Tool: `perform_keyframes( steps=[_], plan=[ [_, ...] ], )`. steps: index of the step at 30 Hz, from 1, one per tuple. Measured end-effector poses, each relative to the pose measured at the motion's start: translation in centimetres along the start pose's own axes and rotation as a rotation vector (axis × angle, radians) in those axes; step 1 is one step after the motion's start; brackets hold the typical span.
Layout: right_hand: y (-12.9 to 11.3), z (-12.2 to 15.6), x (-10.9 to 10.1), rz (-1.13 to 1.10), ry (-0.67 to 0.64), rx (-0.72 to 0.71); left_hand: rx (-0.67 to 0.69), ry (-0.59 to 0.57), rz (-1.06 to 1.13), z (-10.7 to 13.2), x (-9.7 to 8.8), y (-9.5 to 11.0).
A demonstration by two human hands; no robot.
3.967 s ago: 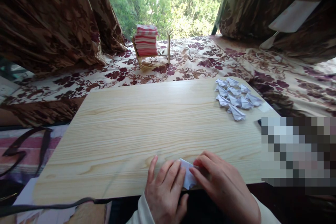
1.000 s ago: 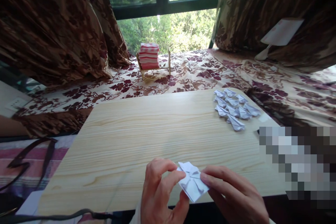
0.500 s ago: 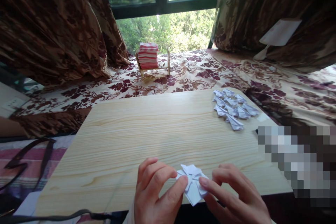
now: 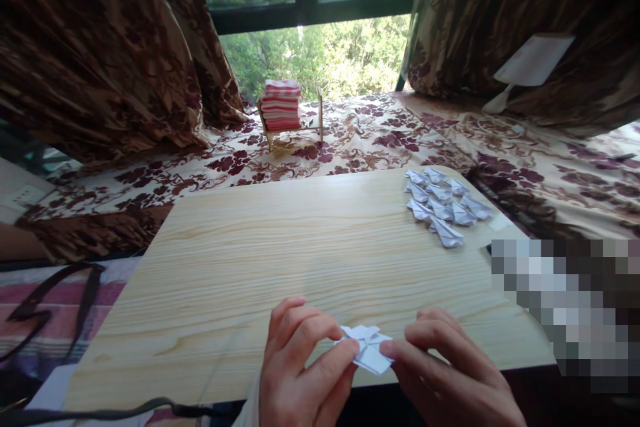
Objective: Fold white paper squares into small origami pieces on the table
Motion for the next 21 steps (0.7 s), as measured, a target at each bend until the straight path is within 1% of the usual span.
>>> perform_keyframes(
  steps=[1, 2, 3, 5, 6, 7, 8, 9, 11, 12, 14, 16, 18, 20, 21],
  plan=[
    [0.6, -0.1, 0.2, -0.022, -0.017, 0.057, -0.117, -0.001, 0.085, 0.0, 0.3, -0.7],
    [1.2, 0.0, 0.5, -0.046, -0.031, 0.122, -0.272, -0.008, 0.187, 0.0, 0.8, -1.6],
    [2.0, 0.1, 0.7, -0.064, -0.041, 0.192, -0.479, -0.008, 0.309, 0.4, 1.4, -2.9],
    [3.1, 0.5, 1.2, -0.073, -0.051, 0.287, -0.954, 0.007, 0.557, 1.9, 2.9, -5.3],
    [3.4, 0.8, 1.4, -0.062, -0.063, 0.286, -1.161, 0.015, 0.667, 2.8, 3.7, -6.1],
    [3.4, 1.0, 1.7, -0.037, -0.076, 0.254, -1.27, 0.017, 0.723, 3.4, 4.3, -6.6],
    [3.1, 1.2, 1.9, -0.002, -0.084, 0.194, -1.342, 0.016, 0.766, 3.7, 4.7, -6.9],
    [2.7, 1.4, 2.1, 0.037, -0.083, 0.12, -1.369, 0.011, 0.787, 3.9, 5.0, -7.1],
    [1.8, 1.5, 2.2, 0.105, -0.049, -0.012, -1.377, -0.005, 0.803, 4.0, 5.5, -7.2],
    [1.4, 1.5, 2.1, 0.126, -0.025, -0.058, -1.378, -0.017, 0.806, 3.9, 5.7, -7.1],
    [0.9, 1.2, 2.1, 0.137, 0.01, -0.1, -1.358, -0.044, 0.792, 3.7, 5.9, -6.8],
    [0.8, 0.7, 2.1, 0.101, 0.012, -0.091, -1.32, -0.071, 0.758, 3.3, 5.9, -6.6],
    [1.1, 0.3, 2.2, 0.026, -0.006, -0.036, -1.272, -0.086, 0.712, 2.9, 5.5, -6.6],
    [1.7, -0.1, 2.3, -0.065, -0.021, 0.076, -1.216, -0.066, 0.647, 2.6, 4.7, -6.7],
    [2.1, -0.2, 2.5, -0.112, -0.034, 0.148, -1.158, -0.042, 0.596, 2.3, 4.1, -6.8]
  ],
)
Point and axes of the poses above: each hand's wrist, its own z-axis away from the middle knuckle, its own x-axis out of the palm, y = z × x, the point moved 6 cm from there along -z, towards the middle knuckle, and after that the axes turned 6 degrees about y, right-handed, at the moved point
